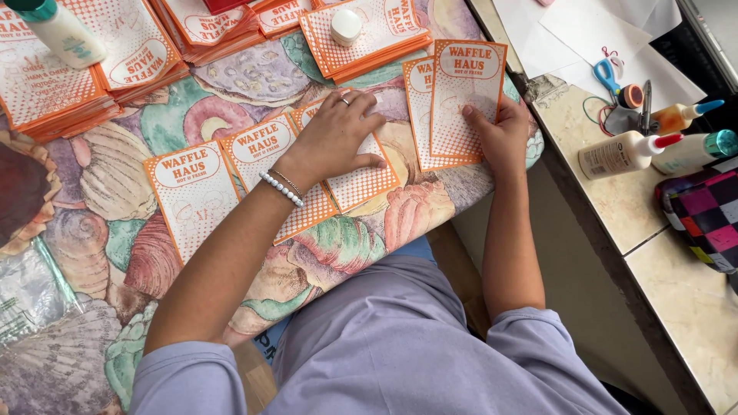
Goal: The person applies glue to the edges of printed paper bags and folds them to secure the seams, handling them one at a time from a stack on the table.
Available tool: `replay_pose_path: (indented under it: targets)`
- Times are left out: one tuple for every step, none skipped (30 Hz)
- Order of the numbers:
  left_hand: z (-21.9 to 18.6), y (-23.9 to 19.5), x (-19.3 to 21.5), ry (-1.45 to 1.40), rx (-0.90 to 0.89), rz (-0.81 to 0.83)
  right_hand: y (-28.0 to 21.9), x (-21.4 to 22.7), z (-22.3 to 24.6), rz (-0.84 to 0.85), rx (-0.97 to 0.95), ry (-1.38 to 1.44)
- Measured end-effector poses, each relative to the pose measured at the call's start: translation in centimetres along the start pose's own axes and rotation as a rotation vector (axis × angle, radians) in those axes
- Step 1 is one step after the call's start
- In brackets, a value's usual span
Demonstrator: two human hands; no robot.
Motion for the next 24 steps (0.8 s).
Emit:
replay_pose_path:
  targets:
    - [0.0,-0.1,0.2,-0.015,0.023,0.009,0.1,-0.1,0.1,0.008,0.009,0.009]
    - [-0.3,-0.2,0.7,-0.016,0.024,0.008,0.2,0.0,-0.2,0.009,0.008,0.008]
    - [-0.5,-0.3,1.2,-0.022,0.028,0.020,0.3,0.0,-0.4,0.010,0.012,0.003]
    - [-0.8,-0.4,1.8,-0.027,0.032,0.033,0.4,0.0,-0.6,0.011,0.016,-0.001]
    - [-1.1,-0.4,2.2,-0.027,0.032,0.032,0.4,0.1,-0.6,0.010,0.017,-0.001]
    - [-1.6,-0.3,2.4,-0.046,0.019,0.078,0.5,0.1,-0.6,0.012,0.018,-0.006]
    - [-2.1,-0.4,2.5,-0.066,0.009,0.126,0.4,0.0,-0.7,0.016,0.017,-0.009]
    - [-2.2,-0.5,2.5,-0.067,0.011,0.127,0.3,-0.1,-0.4,0.017,0.016,-0.009]
    - [-2.4,-0.5,2.4,-0.095,0.004,0.148,0.1,-0.2,0.0,0.022,0.016,-0.014]
    - [-2.6,-0.6,2.3,-0.124,-0.002,0.170,0.0,-0.4,0.4,0.027,0.015,-0.018]
    - [-2.6,-0.9,2.5,-0.121,-0.004,0.168,-0.3,-0.2,1.2,0.026,0.018,-0.017]
    - [-2.6,-1.2,2.6,-0.142,-0.005,0.174,-0.6,-0.3,1.5,0.043,-0.042,-0.029]
    - [-2.7,-1.7,2.6,-0.166,-0.003,0.182,-0.9,-0.4,1.7,0.065,-0.104,-0.040]
    - [-2.9,-1.8,2.8,-0.165,0.000,0.182,-1.3,-0.8,2.8,0.068,-0.104,-0.040]
    - [-3.1,-2.1,3.0,-0.174,0.003,0.179,-1.7,-1.4,3.8,0.087,-0.117,-0.068]
    - [-3.3,-2.3,3.2,-0.183,0.007,0.176,-2.1,-2.1,4.9,0.106,-0.130,-0.095]
    - [-3.6,-2.7,2.9,-0.182,0.010,0.176,-1.4,-2.4,4.0,0.109,-0.130,-0.095]
    - [-3.8,-3.0,2.7,-0.139,-0.004,0.156,-0.8,-2.9,3.1,0.126,-0.123,-0.121]
    - [-4.2,-3.4,2.5,-0.097,-0.017,0.137,-0.2,-3.4,2.3,0.143,-0.118,-0.148]
    - [-4.2,-3.6,2.4,-0.097,-0.013,0.137,-0.3,-3.7,2.5,0.146,-0.118,-0.148]
    - [-4.3,-3.9,2.4,-0.082,-0.006,0.132,-0.3,-4.2,2.7,0.160,-0.115,-0.166]
    - [-4.5,-4.1,2.4,-0.067,0.000,0.127,-0.4,-4.7,2.9,0.175,-0.112,-0.184]
    - [-4.2,-4.4,2.0,-0.066,0.003,0.125,-0.1,-5.1,2.4,0.177,-0.111,-0.185]
    - [-4.0,-4.7,1.7,-0.061,0.005,0.116,0.2,-5.6,2.1,0.186,-0.066,-0.200]
Point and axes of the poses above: each hand's wrist, its own y-axis towards the middle knuckle, its own x-axis out of the back of the hand, z = x × y, the point moved 6 cm from there along y, towards the middle knuckle, and after that the axes turned 14 degrees about -x, right-handed, at the moved point
